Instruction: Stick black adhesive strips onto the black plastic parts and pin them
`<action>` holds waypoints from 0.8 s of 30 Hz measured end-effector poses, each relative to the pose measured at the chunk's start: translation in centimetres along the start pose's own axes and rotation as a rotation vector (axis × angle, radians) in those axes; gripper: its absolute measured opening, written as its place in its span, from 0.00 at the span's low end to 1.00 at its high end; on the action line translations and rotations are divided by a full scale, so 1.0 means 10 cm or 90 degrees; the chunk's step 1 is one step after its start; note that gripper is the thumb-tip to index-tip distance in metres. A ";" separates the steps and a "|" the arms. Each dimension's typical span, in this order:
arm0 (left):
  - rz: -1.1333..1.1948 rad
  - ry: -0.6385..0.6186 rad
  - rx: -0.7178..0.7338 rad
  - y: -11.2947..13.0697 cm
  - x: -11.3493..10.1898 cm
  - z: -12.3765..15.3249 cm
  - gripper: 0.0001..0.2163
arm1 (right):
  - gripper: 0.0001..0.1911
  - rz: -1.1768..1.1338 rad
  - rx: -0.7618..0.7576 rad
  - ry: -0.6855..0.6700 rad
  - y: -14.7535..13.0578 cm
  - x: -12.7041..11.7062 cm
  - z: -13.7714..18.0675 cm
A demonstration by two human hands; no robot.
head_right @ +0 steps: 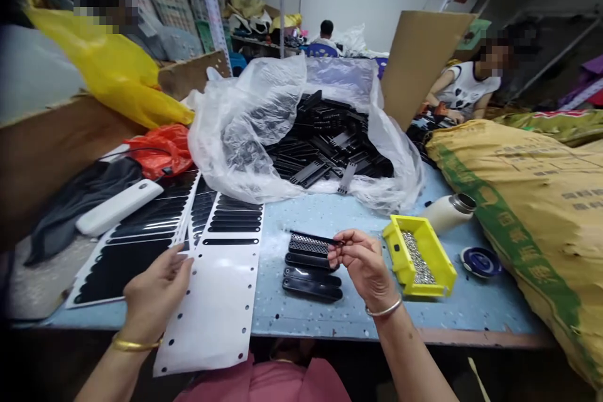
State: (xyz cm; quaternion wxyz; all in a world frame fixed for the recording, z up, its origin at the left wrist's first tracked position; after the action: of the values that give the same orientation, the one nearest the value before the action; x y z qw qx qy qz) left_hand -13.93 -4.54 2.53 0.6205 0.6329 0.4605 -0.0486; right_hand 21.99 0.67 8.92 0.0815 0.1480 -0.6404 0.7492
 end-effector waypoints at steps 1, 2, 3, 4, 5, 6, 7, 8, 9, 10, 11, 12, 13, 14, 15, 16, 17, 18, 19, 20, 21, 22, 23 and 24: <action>-0.055 0.025 0.041 0.09 -0.03 0.00 0.19 | 0.07 0.015 -0.004 0.001 0.01 -0.07 0.05; -0.083 0.038 0.070 0.19 -0.03 0.00 0.19 | 0.08 0.031 -0.009 0.013 0.02 -0.14 0.10; -0.082 0.032 0.088 0.28 0.00 0.01 0.19 | 0.08 0.047 -0.014 0.031 0.03 -0.20 0.13; -0.055 0.004 0.096 0.38 0.06 0.02 0.18 | 0.09 0.060 -0.019 0.052 0.05 -0.27 0.16; -0.005 -0.042 0.093 0.47 0.15 0.02 0.17 | 0.11 0.069 -0.022 0.070 0.07 -0.33 0.18; 0.055 -0.109 0.083 0.55 0.28 0.03 0.16 | 0.13 0.075 -0.021 0.081 0.09 -0.39 0.19; 0.123 -0.182 0.073 0.64 0.43 0.04 0.14 | 0.15 0.079 -0.016 0.086 0.11 -0.45 0.19; 0.187 -0.260 0.057 0.72 0.59 0.05 0.13 | 0.16 0.080 -0.006 0.087 0.13 -0.49 0.19; 0.231 -0.326 0.041 0.79 0.75 0.06 0.11 | 0.15 0.078 0.005 0.088 0.15 -0.53 0.19; 0.250 -0.363 0.033 0.85 0.90 0.06 0.09 | 0.15 0.074 0.016 0.089 0.17 -0.57 0.17; 0.257 -0.377 0.026 0.90 1.03 0.05 0.07 | 0.14 0.069 0.027 0.090 0.20 -0.60 0.16; 0.263 -0.383 0.019 0.94 1.14 0.05 0.06 | 0.14 0.063 0.036 0.091 0.22 -0.62 0.14; 0.268 -0.385 0.012 0.97 1.23 0.04 0.06 | 0.14 0.058 0.043 0.090 0.24 -0.63 0.11; 0.275 -0.388 0.005 0.99 1.30 0.03 0.06 | 0.13 0.056 0.048 0.088 0.26 -0.63 0.08; 0.283 -0.396 -0.002 1.00 1.36 0.03 0.06 | 0.13 0.057 0.053 0.084 0.28 -0.63 0.05; 0.289 -0.405 -0.008 1.01 1.40 0.04 0.06 | 0.13 0.059 0.057 0.078 0.30 -0.62 0.01; 0.292 -0.415 -0.012 1.01 1.43 0.04 0.06 | 0.12 0.063 0.061 0.070 0.32 -0.60 -0.02; 0.294 -0.424 -0.015 1.01 1.45 0.05 0.06 | 0.12 0.070 0.064 0.061 0.33 -0.59 -0.06; 0.295 -0.433 -0.016 1.01 1.47 0.06 0.07 | 0.12 0.078 0.066 0.053 0.35 -0.58 -0.09; 0.294 -0.440 -0.015 1.00 1.47 0.07 0.07 | 0.12 0.089 0.066 0.045 0.37 -0.56 -0.13; 0.293 -0.446 -0.011 1.00 1.48 0.07 0.07 | 0.12 0.103 0.067 0.039 0.38 -0.55 -0.15; 0.292 -0.450 -0.004 0.99 1.48 0.08 0.08 | 0.12 0.118 0.066 0.036 0.39 -0.54 -0.18; 0.289 -0.451 0.006 0.99 1.48 0.08 0.08 | 0.12 0.135 0.067 0.033 0.39 -0.53 -0.20; 0.285 -0.452 0.018 0.98 1.48 0.08 0.08 | 0.13 0.153 0.070 0.029 0.40 -0.52 -0.21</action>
State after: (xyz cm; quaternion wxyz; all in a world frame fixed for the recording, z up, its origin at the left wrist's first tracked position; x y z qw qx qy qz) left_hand 1.26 4.44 0.26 0.7272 0.6697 0.0683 -0.1344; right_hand 25.41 2.47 3.23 -0.0025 0.0571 -0.6097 0.7906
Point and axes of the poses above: each hand's wrist, its own z-axis away from the middle knuckle, its own x-axis out of the palm, y = z × x, the point moved 3 cm from there along -z, towards the middle knuckle, and after that the axes turned 3 degrees about -y, right-handed, at the moved point
